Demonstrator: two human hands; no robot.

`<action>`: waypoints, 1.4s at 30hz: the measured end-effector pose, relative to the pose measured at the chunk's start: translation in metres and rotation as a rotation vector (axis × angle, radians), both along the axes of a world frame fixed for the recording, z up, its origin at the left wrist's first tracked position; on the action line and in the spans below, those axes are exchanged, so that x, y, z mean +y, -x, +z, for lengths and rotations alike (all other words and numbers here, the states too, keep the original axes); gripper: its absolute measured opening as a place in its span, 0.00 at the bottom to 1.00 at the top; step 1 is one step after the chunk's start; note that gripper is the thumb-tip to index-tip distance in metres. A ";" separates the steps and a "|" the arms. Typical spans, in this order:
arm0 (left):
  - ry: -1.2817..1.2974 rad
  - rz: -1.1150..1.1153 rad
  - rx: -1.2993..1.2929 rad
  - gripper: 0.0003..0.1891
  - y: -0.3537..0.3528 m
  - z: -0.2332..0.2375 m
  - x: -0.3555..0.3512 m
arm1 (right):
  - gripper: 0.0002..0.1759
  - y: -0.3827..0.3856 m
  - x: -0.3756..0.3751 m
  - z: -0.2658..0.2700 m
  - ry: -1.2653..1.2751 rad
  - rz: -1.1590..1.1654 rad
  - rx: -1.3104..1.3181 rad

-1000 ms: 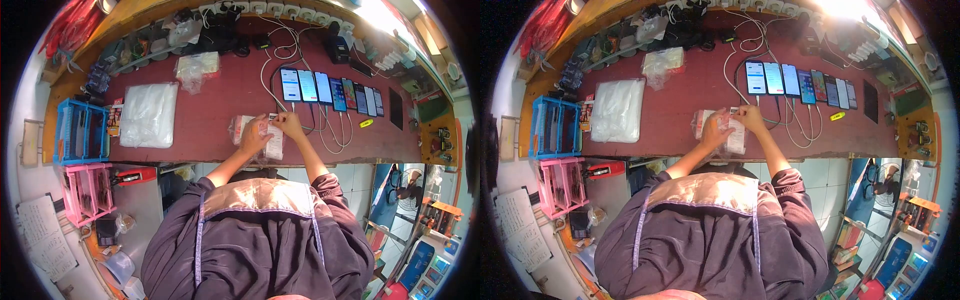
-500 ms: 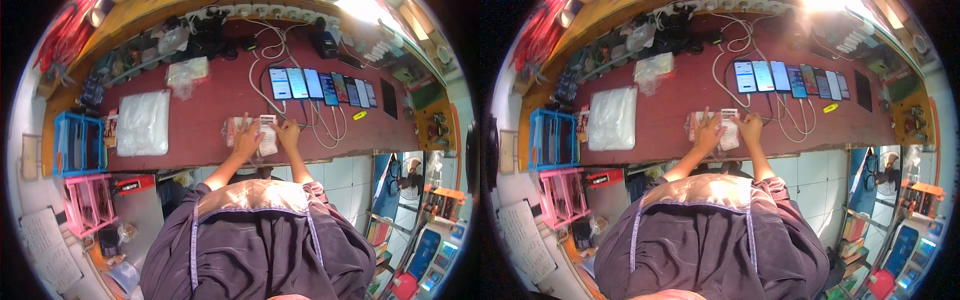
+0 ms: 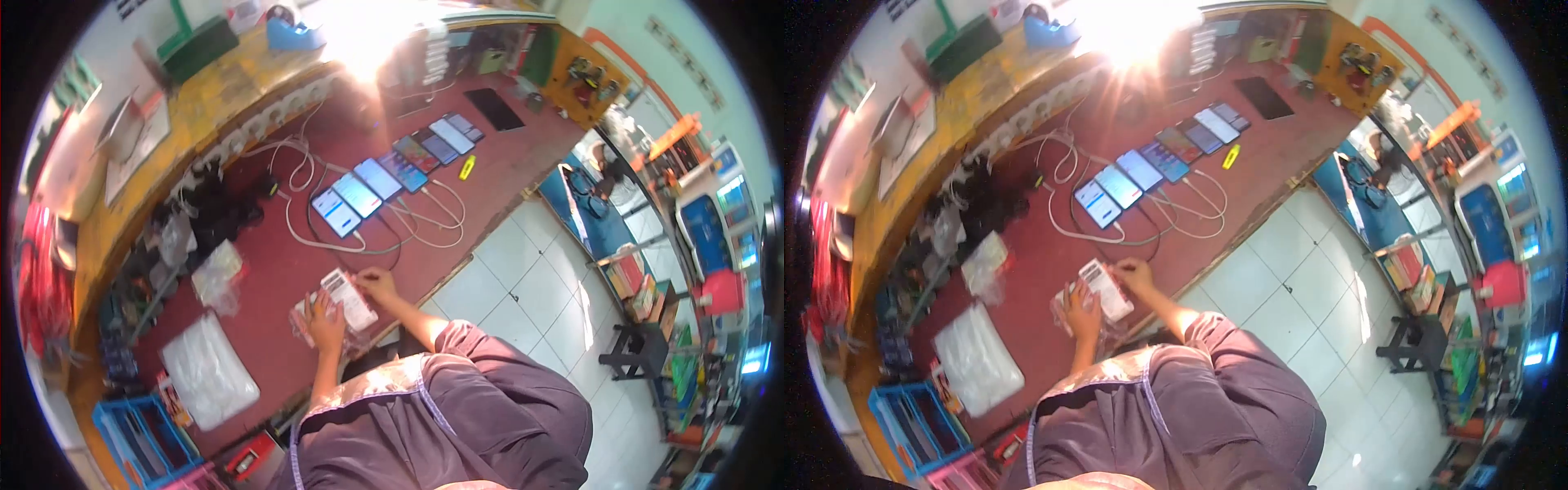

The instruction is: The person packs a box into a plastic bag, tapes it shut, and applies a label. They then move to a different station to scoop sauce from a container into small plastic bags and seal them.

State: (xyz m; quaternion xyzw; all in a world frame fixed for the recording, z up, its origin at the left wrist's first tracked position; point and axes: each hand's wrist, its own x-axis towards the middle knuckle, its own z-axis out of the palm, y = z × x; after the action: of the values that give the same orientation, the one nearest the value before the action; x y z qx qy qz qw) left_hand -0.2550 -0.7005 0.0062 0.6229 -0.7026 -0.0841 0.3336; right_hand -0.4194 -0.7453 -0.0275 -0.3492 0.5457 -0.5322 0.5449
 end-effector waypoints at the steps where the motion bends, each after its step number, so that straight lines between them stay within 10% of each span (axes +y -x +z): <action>1: -0.005 -0.013 0.042 0.23 -0.009 0.010 0.003 | 0.08 -0.018 0.007 -0.004 -0.016 -0.053 0.100; 4: 0.003 -0.063 0.217 0.27 -0.050 0.005 0.010 | 0.11 -0.064 0.028 -0.015 0.047 -0.202 0.267; 6: 0.131 -0.108 -0.210 0.28 -0.086 0.004 0.009 | 0.14 -0.088 0.024 -0.034 0.146 -0.261 0.290; 10: 0.269 -0.096 -0.246 0.30 -0.131 -0.033 -0.023 | 0.24 -0.119 0.028 -0.040 0.146 -0.267 0.668; 16: 0.094 0.156 -0.130 0.24 -0.118 0.007 -0.123 | 0.26 -0.097 0.127 0.005 -0.209 -0.381 0.588; 18: 0.457 0.101 0.047 0.24 -0.079 0.017 -0.137 | 0.25 -0.052 0.163 -0.041 -0.078 0.077 -0.121; 20: 0.522 -0.029 0.107 0.23 0.004 0.042 -0.112 | 0.25 0.002 0.240 0.035 -0.310 0.204 0.138; 23: 0.118 -0.852 0.810 0.23 0.160 0.089 0.022 | 0.23 0.046 0.357 0.025 -0.293 -0.225 -0.111; 26: -1.725 -1.550 1.576 0.42 0.239 0.190 0.225 | 0.17 0.060 0.485 0.075 -0.144 -0.640 -0.032; 28: -2.454 -1.464 1.569 0.46 0.265 0.245 0.338 | 0.17 0.070 0.562 0.098 -0.085 -0.862 -0.066; 35: -3.112 -1.719 1.064 0.48 0.317 0.284 0.570 | 0.23 0.075 0.772 0.141 -0.129 -1.239 -0.028; 42: -3.193 -1.847 0.639 0.49 0.403 0.268 0.730 | 0.24 0.167 0.940 0.114 -0.235 -1.212 0.334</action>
State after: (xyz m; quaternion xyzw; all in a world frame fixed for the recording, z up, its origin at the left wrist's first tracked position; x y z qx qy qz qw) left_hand -0.6582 0.0294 0.2745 0.2577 -0.0378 0.8062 0.5313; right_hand -0.5864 0.1947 0.0864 0.0050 0.7787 -0.6209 0.0897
